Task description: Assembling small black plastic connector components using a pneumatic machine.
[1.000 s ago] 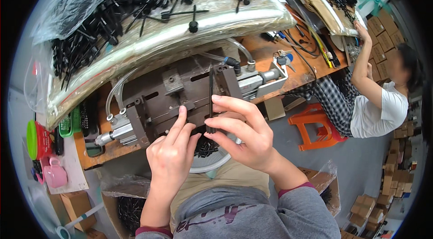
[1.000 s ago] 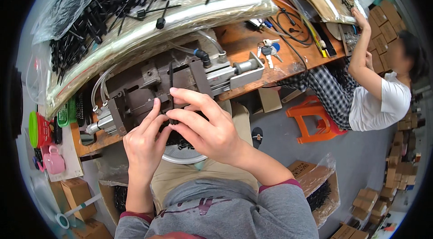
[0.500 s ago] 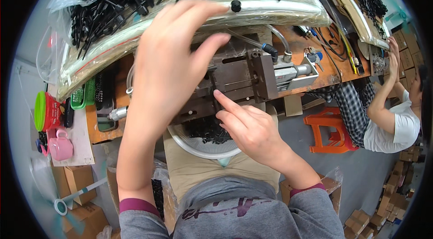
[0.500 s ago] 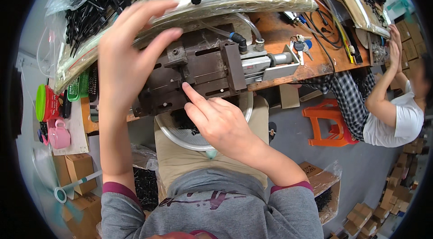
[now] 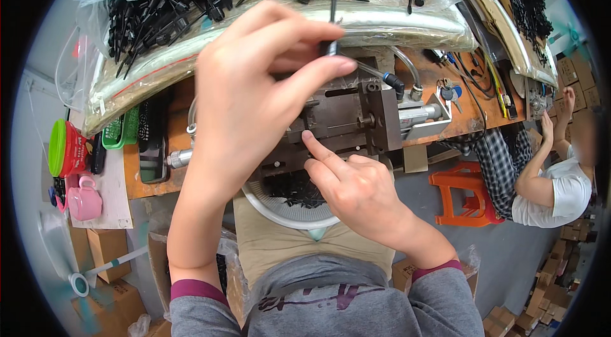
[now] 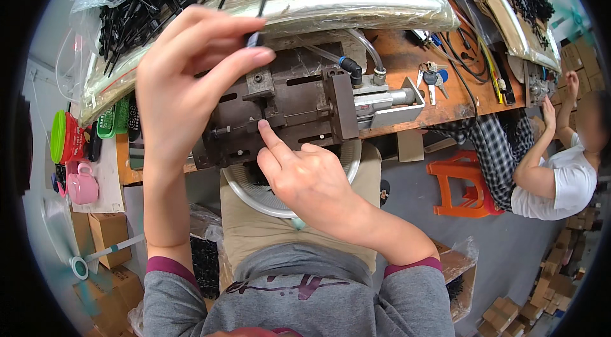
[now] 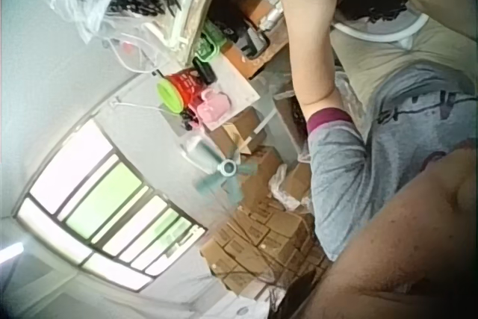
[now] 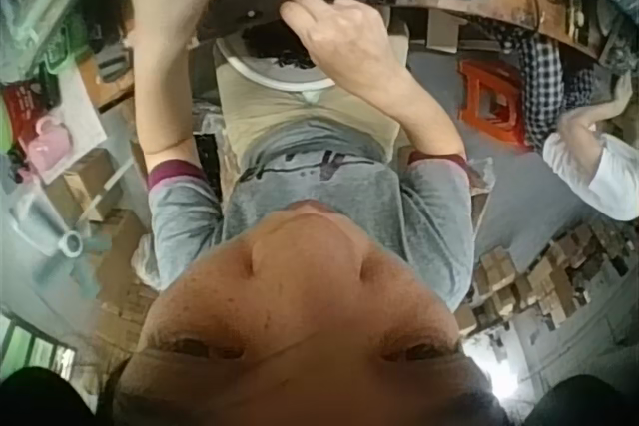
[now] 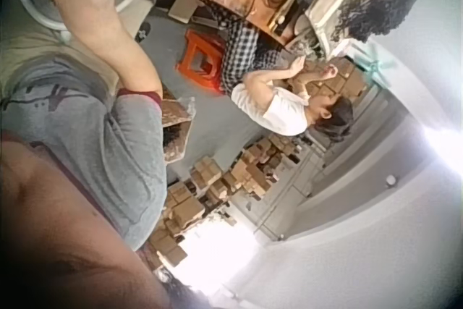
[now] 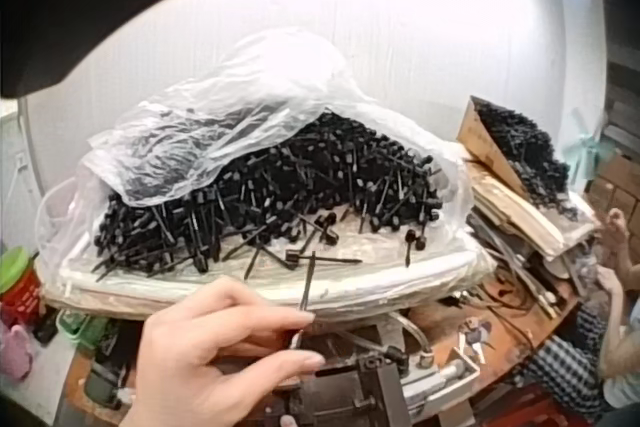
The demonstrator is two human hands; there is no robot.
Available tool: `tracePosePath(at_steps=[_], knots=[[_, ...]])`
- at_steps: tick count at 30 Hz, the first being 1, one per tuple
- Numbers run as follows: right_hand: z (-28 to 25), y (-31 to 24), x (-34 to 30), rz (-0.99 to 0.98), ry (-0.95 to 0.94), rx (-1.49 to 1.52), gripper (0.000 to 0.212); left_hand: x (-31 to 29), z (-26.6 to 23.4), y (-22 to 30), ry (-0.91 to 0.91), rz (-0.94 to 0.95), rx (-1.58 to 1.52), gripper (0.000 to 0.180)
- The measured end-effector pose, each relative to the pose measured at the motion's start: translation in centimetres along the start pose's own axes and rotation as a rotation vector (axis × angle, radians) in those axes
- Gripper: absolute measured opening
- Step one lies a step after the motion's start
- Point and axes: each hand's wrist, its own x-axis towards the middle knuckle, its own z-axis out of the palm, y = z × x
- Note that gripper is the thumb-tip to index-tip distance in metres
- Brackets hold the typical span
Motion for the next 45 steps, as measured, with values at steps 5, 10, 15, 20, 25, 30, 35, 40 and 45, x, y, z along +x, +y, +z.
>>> tracePosePath(at_steps=[5,10,15,20,25,30,35,40,45], knots=[[-3.4,3.1,2.9,0.012,-0.007,0.321,0.035,-4.4,-2.5,1.9,0.044,-0.009,0.067,0.033],[-5.3,9.0,10.9,0.037,0.422,0.266,0.018,-9.9,-0.9,2.4,-0.098,-0.078,0.324,0.039],[-3.8,11.3,15.7,0.102,0.246,-0.034,0.036,-12.7,2.4,0.4,-0.144,0.03,0.539,0.028],[-3.1,11.7,15.5,0.258,0.148,0.043,0.05,-13.0,3.4,-0.3,-0.165,0.047,0.66,0.029],[-4.3,9.8,12.0,0.071,0.276,0.263,0.026,-12.6,3.5,-0.6,-0.183,0.025,0.669,0.029],[-4.9,5.7,6.6,0.042,0.276,0.498,0.026,-11.6,2.6,0.3,-0.249,-0.013,0.652,0.032],[-3.4,3.5,1.6,-0.059,0.255,0.335,0.028,-8.2,-0.7,1.4,-0.263,-0.04,0.423,0.031],[-0.7,1.3,-1.3,-0.039,0.108,0.266,0.025,0.3,-2.8,-1.6,0.062,0.171,0.562,0.016],[1.1,0.4,-1.2,-0.065,0.03,0.096,0.018,7.2,-2.2,-5.0,0.067,-0.022,0.755,0.027]])
